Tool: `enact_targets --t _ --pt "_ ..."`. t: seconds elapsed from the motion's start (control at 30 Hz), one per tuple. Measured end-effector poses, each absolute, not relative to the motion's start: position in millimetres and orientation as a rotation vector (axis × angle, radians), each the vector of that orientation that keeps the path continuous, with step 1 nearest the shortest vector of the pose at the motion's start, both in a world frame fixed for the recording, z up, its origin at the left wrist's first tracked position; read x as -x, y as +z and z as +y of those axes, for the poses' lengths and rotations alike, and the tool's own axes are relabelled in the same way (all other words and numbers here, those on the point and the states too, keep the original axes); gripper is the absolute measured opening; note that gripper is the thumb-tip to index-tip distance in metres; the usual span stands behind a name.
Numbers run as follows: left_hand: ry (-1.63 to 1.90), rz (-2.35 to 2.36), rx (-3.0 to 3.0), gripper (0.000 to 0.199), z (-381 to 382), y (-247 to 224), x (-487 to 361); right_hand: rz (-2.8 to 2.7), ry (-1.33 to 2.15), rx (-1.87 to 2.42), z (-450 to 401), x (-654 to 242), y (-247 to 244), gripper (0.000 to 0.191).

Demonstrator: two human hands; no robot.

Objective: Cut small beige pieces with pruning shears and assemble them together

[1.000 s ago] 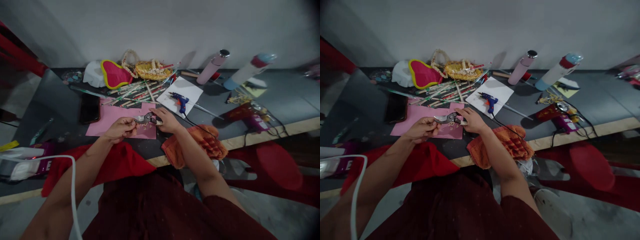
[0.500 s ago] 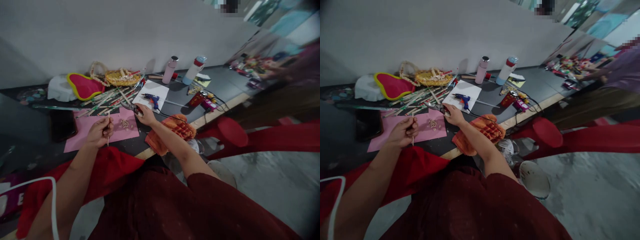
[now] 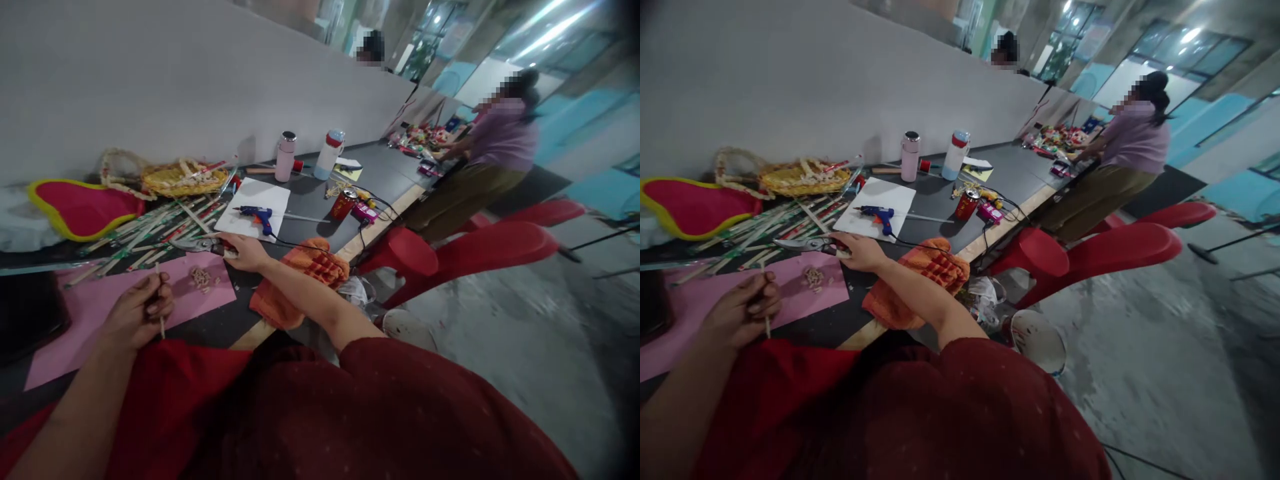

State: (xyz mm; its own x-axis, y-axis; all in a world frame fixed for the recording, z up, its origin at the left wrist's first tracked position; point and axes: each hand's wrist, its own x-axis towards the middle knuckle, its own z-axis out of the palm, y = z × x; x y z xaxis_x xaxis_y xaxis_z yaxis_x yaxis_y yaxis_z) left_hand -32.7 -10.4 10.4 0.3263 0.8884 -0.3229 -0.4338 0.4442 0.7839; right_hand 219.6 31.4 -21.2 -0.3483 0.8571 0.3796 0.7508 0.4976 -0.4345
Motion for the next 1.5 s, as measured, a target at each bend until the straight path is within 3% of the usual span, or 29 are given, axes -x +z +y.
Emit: enact_targets --t 0.3,0.53,0.7,0.83,1.13,1.33,1.5 --pt "0.939 0.785 -0.591 0.026 -9.6 13.1 30.8 -2.092 0.301 1.267 33.4 -219.2 -25.0 0.054" --pt "0.963 0.707 -0.626 0.006 -10.4 9.8 33.7 -2.087 0.274 1.367 32.8 -216.1 -23.5 0.055" --pt "0.950 0.686 -0.684 0.032 -14.9 10.5 32.0 -2.080 0.258 1.361 32.7 -214.4 -24.7 0.055" --pt "0.895 0.714 -0.700 0.031 -18.2 10.2 27.9 -1.995 0.278 1.400 34.7 -214.7 -28.1 0.054" --pt "0.967 0.814 -0.740 0.026 -17.7 19.8 33.0 -1.884 0.301 1.255 31.5 -211.7 -20.3 0.009" --pt "1.103 0.936 -0.880 0.026 -21.4 27.3 29.8 -2.067 0.452 1.083 20.5 -215.7 -10.0 0.012" --pt "1.184 1.024 -0.934 0.026 -22.1 28.3 25.8 -2.322 0.393 1.071 5.8 -209.5 0.8 0.029"
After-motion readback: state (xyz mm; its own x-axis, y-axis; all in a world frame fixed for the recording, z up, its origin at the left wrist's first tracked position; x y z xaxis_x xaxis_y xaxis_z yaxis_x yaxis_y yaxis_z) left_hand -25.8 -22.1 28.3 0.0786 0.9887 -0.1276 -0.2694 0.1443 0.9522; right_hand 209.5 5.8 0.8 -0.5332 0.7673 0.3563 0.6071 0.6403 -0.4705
